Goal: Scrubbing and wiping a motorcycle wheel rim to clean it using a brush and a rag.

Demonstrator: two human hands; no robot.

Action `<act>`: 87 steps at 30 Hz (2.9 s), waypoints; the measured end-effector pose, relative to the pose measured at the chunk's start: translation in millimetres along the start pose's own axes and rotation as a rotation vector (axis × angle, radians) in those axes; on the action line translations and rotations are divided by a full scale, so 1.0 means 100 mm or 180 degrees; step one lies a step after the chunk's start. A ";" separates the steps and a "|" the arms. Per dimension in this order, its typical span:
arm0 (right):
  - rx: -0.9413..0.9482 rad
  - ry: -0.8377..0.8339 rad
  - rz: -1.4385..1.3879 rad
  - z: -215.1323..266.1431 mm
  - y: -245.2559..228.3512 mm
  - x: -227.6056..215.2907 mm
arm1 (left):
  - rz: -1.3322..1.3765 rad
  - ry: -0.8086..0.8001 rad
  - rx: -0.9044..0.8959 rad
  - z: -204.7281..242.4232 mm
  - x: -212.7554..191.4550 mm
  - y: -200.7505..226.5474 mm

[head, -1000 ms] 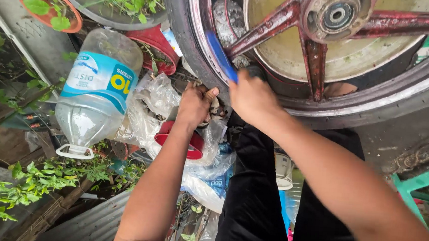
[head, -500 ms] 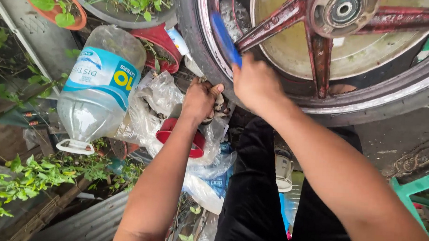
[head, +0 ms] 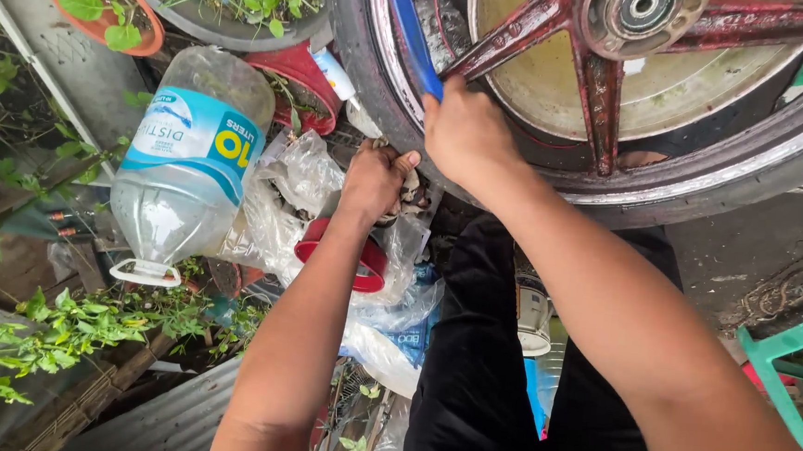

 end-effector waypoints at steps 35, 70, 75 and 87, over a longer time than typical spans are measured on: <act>0.0156 0.0007 0.0865 0.66 0.51 0.43 | 0.0115 0.0126 0.0003 0.15 -0.02 0.17; 0.0150 -0.0124 -0.0194 0.33 0.11 0.04 | 0.0120 -0.0031 0.0036 0.15 0.04 0.14; 0.0125 -0.0583 0.0306 0.72 0.42 0.00 | 0.0237 0.0057 -0.0049 0.09 0.10 0.00; 0.0185 -0.0825 -0.0123 0.82 0.33 -0.29 | 0.0399 -0.0009 -0.0065 0.10 0.24 0.04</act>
Point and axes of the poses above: each hand's wrist, its own z-axis away from the middle knuckle, its own x-axis out of the palm, y = z × x, the point moved 2 cm from there along -z, towards the middle knuckle, and after that the axes turned 3 degrees about y, right-handed, at the moved point
